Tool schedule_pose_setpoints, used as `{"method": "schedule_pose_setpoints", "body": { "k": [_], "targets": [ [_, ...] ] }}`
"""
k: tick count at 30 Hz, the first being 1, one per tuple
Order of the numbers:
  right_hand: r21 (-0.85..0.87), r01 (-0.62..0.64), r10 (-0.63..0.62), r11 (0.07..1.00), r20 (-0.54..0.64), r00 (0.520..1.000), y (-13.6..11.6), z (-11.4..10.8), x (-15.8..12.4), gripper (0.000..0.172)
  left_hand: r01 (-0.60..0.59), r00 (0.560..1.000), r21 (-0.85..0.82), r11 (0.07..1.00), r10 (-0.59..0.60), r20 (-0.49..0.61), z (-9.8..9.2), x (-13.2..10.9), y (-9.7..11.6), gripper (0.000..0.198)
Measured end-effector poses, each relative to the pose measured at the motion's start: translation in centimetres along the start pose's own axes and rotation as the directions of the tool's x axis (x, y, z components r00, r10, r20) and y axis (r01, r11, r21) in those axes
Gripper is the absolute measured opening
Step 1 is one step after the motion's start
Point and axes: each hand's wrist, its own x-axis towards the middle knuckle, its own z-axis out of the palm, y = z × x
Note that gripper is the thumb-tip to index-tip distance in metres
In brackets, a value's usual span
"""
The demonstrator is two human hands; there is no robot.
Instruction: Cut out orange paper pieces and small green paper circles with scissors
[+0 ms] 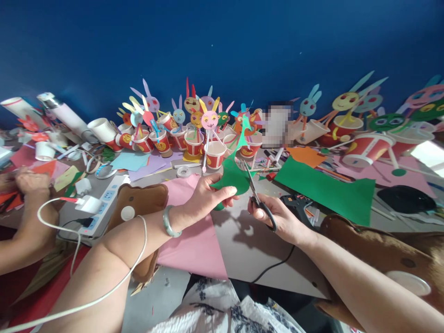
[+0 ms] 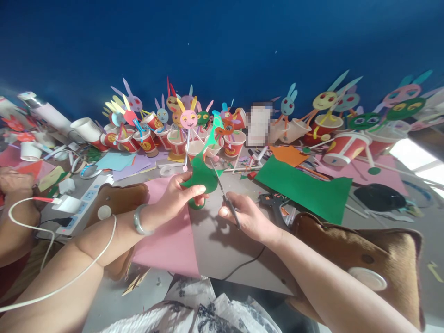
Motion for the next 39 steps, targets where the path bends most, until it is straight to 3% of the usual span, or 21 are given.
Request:
{"method": "schedule_pose_setpoints", "body": {
  "k": [30, 39],
  "targets": [
    [-0.025, -0.053, 0.054, 0.998, 0.016, 0.998, 0.03, -0.59, 0.28, 0.064, 0.021, 0.996, 0.008, 1.0, -0.02, -0.087, -0.01, -0.04, 0.23, 0.018],
    [-0.031, -0.049, 0.05, 0.998, 0.039, 0.998, -0.26, -0.52, 0.32, 0.067, -0.042, 0.999, 0.126, 0.991, 0.041, 0.016, -0.6, -0.02, 0.13, 0.015]
  ]
}}
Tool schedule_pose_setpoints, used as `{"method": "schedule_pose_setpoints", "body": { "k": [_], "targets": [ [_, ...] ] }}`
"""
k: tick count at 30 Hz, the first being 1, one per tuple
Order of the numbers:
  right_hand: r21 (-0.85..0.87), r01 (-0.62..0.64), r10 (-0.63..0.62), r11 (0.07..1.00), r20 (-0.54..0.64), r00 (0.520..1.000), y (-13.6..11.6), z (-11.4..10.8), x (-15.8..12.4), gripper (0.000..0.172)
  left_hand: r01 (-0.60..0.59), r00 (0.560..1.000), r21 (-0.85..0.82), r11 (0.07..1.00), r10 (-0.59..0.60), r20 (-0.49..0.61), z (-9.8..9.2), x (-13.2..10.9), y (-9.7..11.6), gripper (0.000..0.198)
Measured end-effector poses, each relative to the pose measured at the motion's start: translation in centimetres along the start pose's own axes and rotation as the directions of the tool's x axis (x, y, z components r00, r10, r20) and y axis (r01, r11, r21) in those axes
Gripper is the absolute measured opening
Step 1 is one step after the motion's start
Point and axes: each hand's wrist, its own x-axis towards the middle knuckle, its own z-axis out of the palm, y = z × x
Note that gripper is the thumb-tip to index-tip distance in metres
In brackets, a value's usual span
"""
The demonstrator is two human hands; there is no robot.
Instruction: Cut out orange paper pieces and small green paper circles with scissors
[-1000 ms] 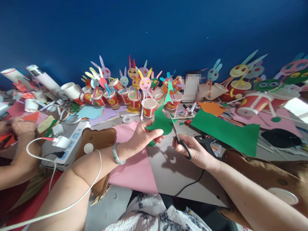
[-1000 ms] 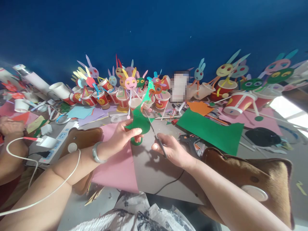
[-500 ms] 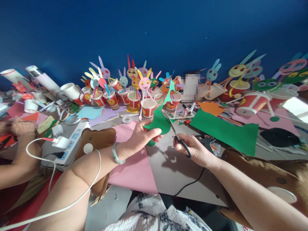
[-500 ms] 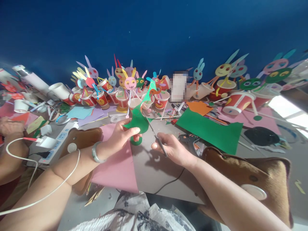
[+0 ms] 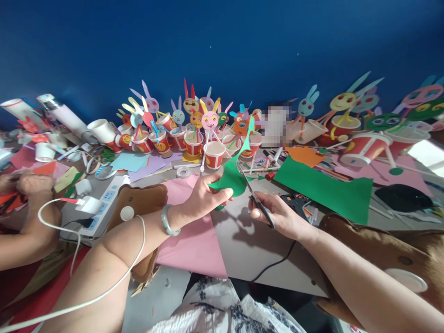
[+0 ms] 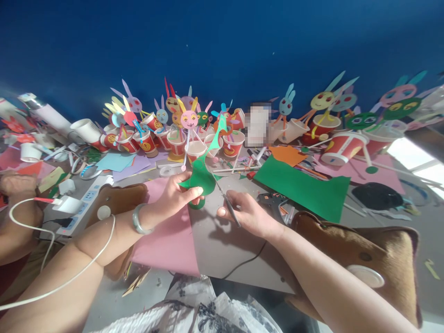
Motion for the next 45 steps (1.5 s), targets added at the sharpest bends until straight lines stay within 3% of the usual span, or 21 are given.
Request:
{"method": "schedule_pose_setpoints", "body": {
  "k": [15, 23, 33, 45],
  "targets": [
    [-0.025, -0.052, 0.052, 0.998, 0.007, 0.999, 0.0, -0.5, 0.2, 0.064, 0.017, 0.998, -0.013, 1.0, -0.018, -0.062, 0.0, -0.1, 0.1, 0.015],
    [0.031, -0.049, 0.05, 0.998, -0.033, 0.998, 0.9, 0.1, 0.2, 0.061, 0.024, 0.994, -0.149, 0.988, -0.039, -0.1, 0.4, 0.3, 0.4, 0.023],
    [0.103, -0.047, 0.046, 0.994, 0.013, 0.999, 0.7, 1.3, 0.1, 0.062, 0.153, 0.987, 0.001, 0.988, -0.153, -0.047, 0.8, -0.3, -0.1, 0.04],
    [0.087, -0.049, 0.045, 0.995, 0.047, 0.998, -0.1, 1.5, 0.0, 0.067, 0.069, 0.996, 0.13, 0.989, -0.076, 0.052, 0.4, -0.7, 0.0, 0.04]
  ]
}}
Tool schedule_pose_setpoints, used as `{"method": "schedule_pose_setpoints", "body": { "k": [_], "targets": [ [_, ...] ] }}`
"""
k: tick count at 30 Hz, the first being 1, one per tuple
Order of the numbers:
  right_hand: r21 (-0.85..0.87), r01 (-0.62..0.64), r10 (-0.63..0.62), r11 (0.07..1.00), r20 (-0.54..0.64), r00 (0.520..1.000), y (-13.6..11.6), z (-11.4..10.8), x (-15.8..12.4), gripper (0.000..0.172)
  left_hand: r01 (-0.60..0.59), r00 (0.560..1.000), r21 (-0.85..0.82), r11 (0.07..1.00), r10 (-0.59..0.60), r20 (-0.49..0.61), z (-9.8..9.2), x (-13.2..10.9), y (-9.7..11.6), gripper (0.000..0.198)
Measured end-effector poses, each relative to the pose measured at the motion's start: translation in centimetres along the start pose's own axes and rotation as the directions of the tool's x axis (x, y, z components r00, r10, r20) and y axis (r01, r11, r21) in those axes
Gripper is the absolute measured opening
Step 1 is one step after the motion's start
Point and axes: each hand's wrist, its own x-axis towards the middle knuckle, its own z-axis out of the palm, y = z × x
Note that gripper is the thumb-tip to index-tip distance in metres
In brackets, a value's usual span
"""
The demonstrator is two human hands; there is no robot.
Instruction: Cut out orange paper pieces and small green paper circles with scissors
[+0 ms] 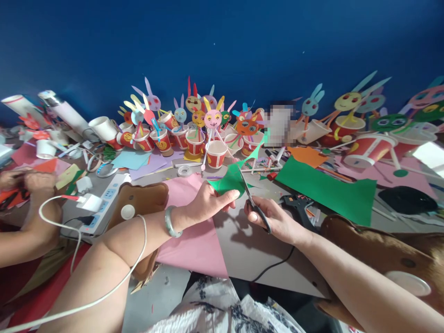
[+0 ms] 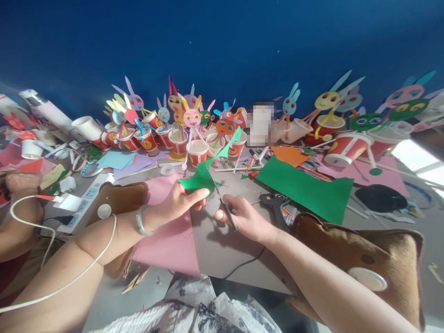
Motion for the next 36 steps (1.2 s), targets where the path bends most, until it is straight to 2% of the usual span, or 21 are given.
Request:
{"method": "schedule_pose_setpoints", "body": {
  "k": [7, 36],
  "targets": [
    [-0.013, -0.003, 0.003, 1.0, 0.009, 1.0, -0.21, -0.31, 0.01, 0.069, -0.071, 0.997, 0.002, 0.997, 0.071, 0.004, -0.04, 0.19, -0.22, 0.039],
    [-0.105, 0.051, -0.054, 0.993, -0.026, 0.998, 0.16, -0.73, -0.02, 0.07, -0.066, 0.997, 0.021, 0.998, 0.067, -0.028, -0.11, 0.16, 0.7, 0.045]
  ]
}}
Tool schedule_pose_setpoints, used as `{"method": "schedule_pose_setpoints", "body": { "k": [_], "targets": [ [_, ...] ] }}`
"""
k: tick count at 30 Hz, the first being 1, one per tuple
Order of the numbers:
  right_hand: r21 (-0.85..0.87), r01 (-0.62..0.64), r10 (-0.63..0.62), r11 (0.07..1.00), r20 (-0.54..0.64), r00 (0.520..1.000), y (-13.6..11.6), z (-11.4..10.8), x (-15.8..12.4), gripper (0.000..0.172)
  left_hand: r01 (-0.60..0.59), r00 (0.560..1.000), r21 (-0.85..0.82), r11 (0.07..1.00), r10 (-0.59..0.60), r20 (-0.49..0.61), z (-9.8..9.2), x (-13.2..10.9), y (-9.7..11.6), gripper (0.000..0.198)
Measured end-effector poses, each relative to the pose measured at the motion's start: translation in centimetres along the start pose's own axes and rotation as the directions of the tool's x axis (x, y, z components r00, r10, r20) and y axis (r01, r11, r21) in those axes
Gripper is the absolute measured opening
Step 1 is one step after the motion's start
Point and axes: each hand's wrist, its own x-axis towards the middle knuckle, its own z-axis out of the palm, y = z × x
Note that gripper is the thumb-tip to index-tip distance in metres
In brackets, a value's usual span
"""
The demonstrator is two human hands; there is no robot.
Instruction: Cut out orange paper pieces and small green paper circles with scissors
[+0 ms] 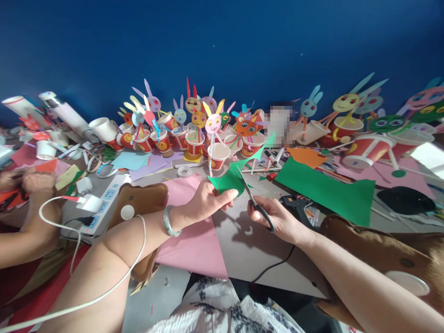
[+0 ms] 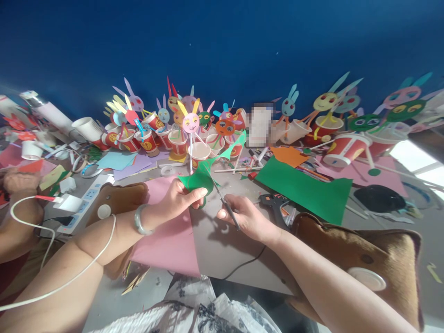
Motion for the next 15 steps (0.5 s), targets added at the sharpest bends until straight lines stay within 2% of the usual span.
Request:
{"method": "schedule_pose_setpoints", "body": {
  "k": [6, 15],
  "targets": [
    [0.012, -0.008, 0.009, 1.0, -0.002, 1.0, 0.18, -0.07, 0.0, 0.07, 0.016, 1.0, -0.015, 1.0, -0.016, -0.01, -0.12, 0.06, 0.21, 0.043],
    [0.036, 0.012, -0.013, 0.999, 0.03, 0.999, -0.23, -0.29, -0.04, 0.068, -0.014, 0.998, 0.054, 0.998, 0.011, 0.061, -0.04, 0.0, -0.47, 0.043]
  ]
}}
